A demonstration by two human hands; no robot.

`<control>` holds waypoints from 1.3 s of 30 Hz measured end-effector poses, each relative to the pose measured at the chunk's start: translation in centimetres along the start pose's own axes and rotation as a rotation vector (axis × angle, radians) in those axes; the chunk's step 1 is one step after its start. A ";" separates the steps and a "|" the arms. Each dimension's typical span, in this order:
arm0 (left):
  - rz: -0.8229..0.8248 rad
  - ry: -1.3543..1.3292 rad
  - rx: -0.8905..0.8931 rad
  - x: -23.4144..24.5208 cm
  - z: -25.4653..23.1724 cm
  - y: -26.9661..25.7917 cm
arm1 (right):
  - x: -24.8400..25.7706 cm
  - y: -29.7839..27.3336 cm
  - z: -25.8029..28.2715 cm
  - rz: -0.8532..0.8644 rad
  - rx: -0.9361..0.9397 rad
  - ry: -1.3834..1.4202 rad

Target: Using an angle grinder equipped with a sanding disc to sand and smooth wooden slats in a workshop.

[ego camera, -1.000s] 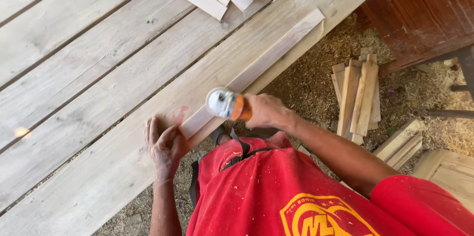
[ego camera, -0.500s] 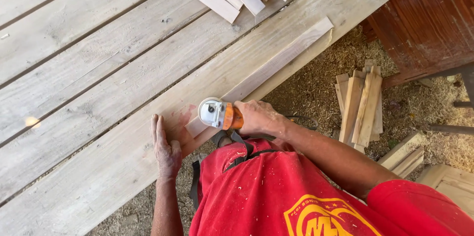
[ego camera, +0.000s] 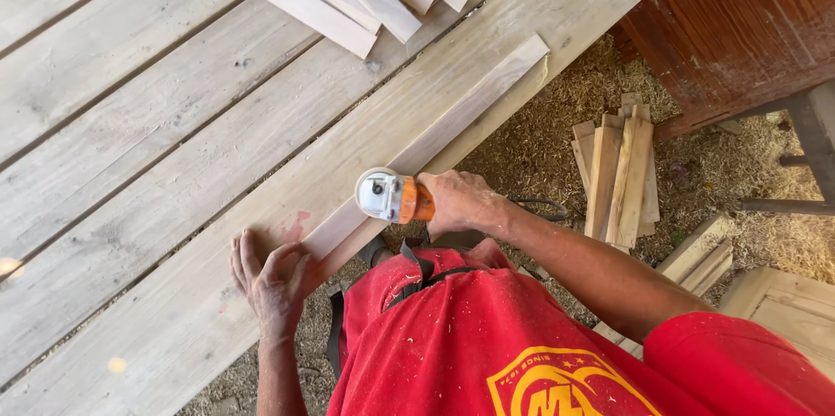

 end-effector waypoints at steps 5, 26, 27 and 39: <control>-0.022 0.048 -0.012 -0.5 -0.2 0.1 | 0.4 0.6 -6.2 -0.112 -0.029 -0.009; 0.157 0.299 -0.242 -13.9 -15.2 -0.3 | 5.5 4.2 -27.4 -0.307 -0.027 0.174; 0.156 0.302 -0.247 -13.9 -15.2 -0.2 | 5.7 4.6 -28.6 -0.310 -0.027 0.179; 0.159 0.335 -0.332 -14.1 -14.4 0.4 | 7.2 1.9 -39.8 -0.517 -0.464 0.333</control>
Point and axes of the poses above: each hand's wrist, its own y-axis towards the middle knuckle, its own x-axis out of the back of the hand, z = x × y, the point moved 4 cm from there along y, towards the middle knuckle, and after that the axes turned 9 degrees about -z, right-handed, at the moved point
